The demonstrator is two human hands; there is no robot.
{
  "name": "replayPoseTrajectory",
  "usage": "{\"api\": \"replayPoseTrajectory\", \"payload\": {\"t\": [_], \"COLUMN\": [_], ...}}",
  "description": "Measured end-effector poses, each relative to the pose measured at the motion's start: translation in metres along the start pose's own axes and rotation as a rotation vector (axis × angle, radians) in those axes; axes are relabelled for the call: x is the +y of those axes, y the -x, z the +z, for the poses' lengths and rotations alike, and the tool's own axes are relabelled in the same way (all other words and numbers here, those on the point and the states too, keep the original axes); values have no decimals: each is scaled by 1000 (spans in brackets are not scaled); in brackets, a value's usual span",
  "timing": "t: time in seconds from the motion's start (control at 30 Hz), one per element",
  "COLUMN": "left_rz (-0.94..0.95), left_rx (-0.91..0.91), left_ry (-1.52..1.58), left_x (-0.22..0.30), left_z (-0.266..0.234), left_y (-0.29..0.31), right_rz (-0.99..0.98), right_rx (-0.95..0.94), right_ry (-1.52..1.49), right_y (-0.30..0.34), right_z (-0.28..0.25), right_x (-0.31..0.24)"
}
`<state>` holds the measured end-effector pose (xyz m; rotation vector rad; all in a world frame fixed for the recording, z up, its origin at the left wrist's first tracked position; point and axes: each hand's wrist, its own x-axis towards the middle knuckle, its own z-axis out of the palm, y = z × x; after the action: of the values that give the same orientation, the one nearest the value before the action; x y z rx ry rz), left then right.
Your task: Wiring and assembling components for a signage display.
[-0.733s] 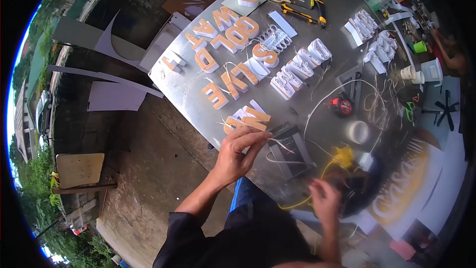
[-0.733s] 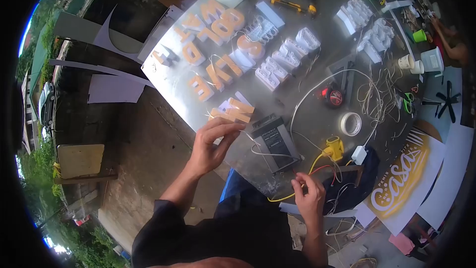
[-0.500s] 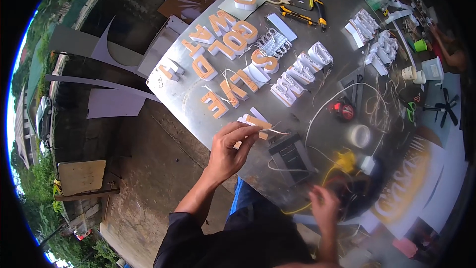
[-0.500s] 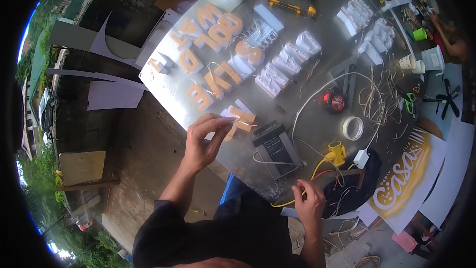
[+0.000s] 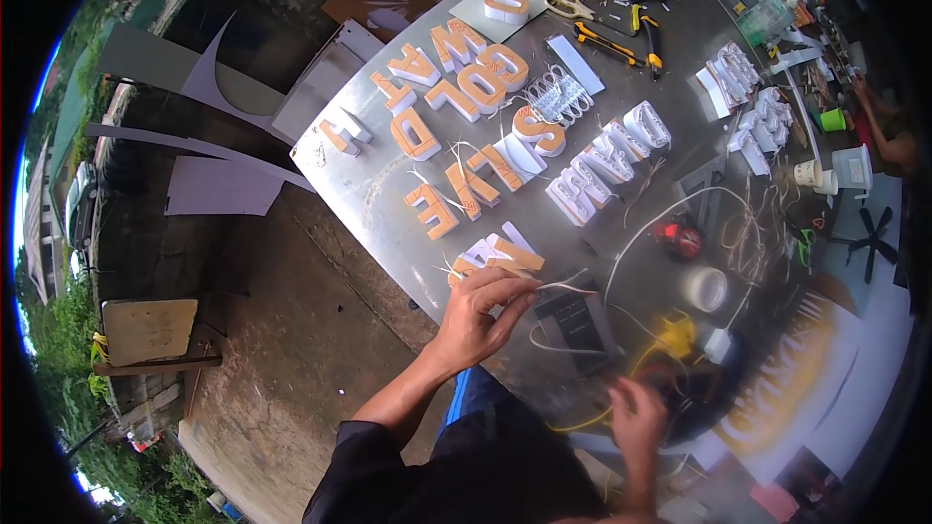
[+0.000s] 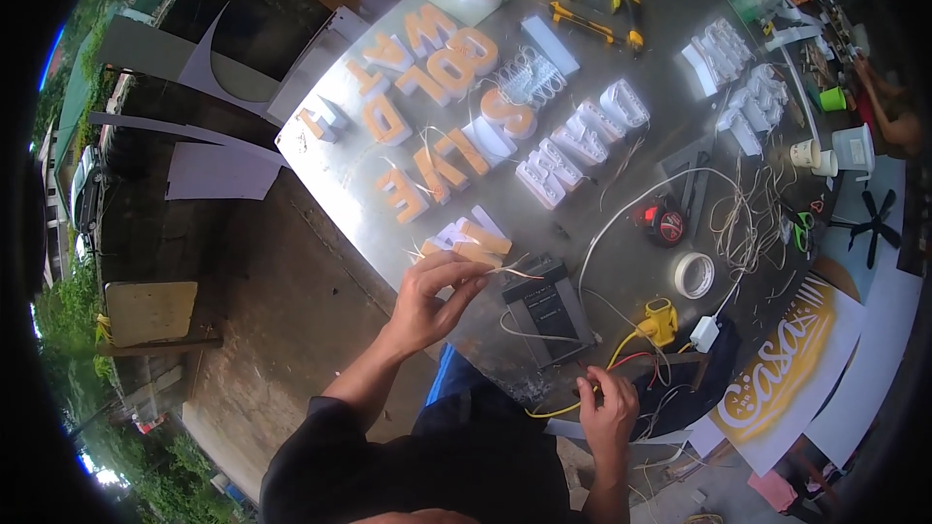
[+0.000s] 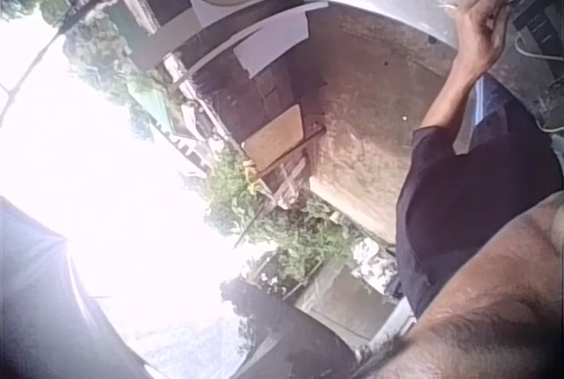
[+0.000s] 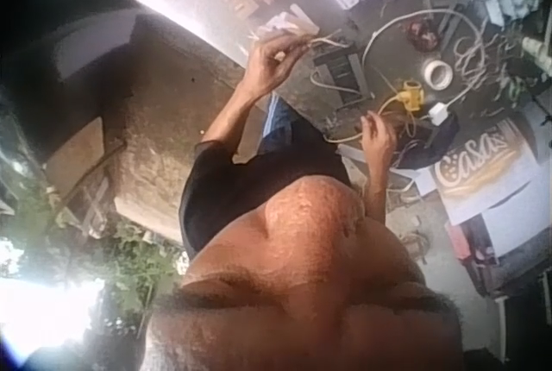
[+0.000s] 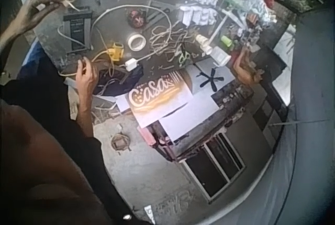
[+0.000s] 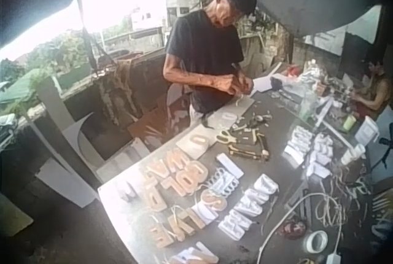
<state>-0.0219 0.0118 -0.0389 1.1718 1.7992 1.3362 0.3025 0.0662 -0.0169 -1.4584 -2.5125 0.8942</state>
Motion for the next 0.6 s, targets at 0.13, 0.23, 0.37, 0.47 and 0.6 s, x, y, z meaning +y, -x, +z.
{"api": "replayPoseTrajectory", "payload": {"t": [0.13, 0.23, 0.37, 0.47, 0.6], "left_rz": [-27, -60, -90, -113, -180], "left_rx": [38, 42, 79, 123, 179], "left_ry": [37, 51, 63, 56, 47], "left_x": [-5, -10, -18, -24, -30], "left_z": [5, 6, 1, -6, -17], "left_y": [6, 12, 19, 27, 39], "right_rz": [-33, -26, -95, -252, -480], "right_rx": [-6, 8, 55, 146, 242], "right_ry": [39, 4, -31, -8, 64], "right_y": [-13, -28, -75, -142, -253], "right_z": [-1, -2, -3, 2, 34], "right_x": [-6, -18, -47, -71, -93]}}
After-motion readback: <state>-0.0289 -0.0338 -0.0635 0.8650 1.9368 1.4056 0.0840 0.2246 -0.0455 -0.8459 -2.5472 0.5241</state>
